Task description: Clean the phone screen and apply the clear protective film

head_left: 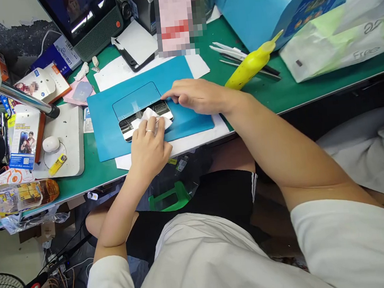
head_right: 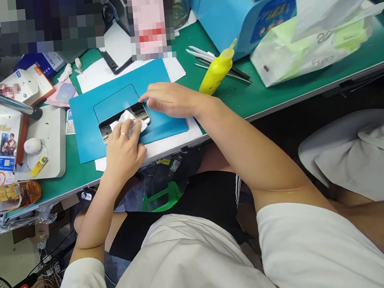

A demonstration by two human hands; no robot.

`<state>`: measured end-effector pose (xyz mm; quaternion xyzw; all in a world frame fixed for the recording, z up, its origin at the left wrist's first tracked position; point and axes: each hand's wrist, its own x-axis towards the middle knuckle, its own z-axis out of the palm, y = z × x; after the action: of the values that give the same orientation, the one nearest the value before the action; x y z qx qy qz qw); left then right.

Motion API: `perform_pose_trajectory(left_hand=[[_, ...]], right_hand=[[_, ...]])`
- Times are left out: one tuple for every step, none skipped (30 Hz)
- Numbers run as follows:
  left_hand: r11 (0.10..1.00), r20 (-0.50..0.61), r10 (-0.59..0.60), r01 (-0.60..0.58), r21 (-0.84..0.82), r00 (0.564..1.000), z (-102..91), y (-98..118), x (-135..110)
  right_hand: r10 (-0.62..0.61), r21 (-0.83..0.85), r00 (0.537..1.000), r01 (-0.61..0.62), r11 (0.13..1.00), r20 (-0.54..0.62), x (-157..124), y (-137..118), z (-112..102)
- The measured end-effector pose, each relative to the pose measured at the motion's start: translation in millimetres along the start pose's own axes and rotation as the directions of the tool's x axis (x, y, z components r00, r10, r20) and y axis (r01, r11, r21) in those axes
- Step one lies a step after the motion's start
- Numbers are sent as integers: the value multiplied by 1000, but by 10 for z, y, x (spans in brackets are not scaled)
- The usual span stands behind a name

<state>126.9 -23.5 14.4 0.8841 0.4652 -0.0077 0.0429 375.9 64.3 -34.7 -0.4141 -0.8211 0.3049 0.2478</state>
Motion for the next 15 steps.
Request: perform_pose_trajectory(left_hand=[[1000,14,-14,14,14,1000,-13,36,68],[999,24,-25,24,21,999,-25,60,122],[999,30,-30,29,21,999,-35,72,158],[999,32,-30,29,17,999,-42,71,174],[1000,31,-27,27,12,999,-48,60,171],[1000,28,-22,22,6,999,-52,40,150],[1000,24,-16,16,3,1000,-57,16,117],[1000,23,-10,10,2,1000,-62,-9,79],[1000,27,-7,7,4,1000,-68,-32,44],[1000,34,-10,10,8,999,-75,-48,20],[1000,43,-18,17,15,999,-84,-55,11],[999,55,-28,27,23,998,-93,-51,22],[999,67,-38,36,33,997,-101,-39,49],[998,76,-44,41,42,996,-109,-20,89],[998,82,-47,43,51,996,-115,1,133]], right_hand=[[-1,0,1000,1,1000,4,-2,0,-3],[-3,-2,1000,3,1000,10,-3,-2,-7],[-6,-4,1000,7,1000,17,-4,-5,-13],[-10,-6,1000,10,1000,21,-3,-10,-19],[-14,-7,1000,14,1000,23,-3,-15,-25],[-17,-6,1000,17,1000,20,-1,-21,-30],[-20,-6,1000,20,1000,16,1,-28,-34],[-23,-7,1000,23,1000,11,4,-33,-38],[-27,-9,1000,27,1000,8,8,-38,-40],[-32,-12,999,32,999,7,12,-41,-42],[-36,-16,999,37,999,8,16,-42,-44],[-40,-20,999,40,999,8,20,-41,-44],[-42,-24,999,43,999,8,22,-39,-45],[-43,-26,999,43,999,7,24,-36,-44],[-40,-28,999,41,999,4,23,-33,-43]])
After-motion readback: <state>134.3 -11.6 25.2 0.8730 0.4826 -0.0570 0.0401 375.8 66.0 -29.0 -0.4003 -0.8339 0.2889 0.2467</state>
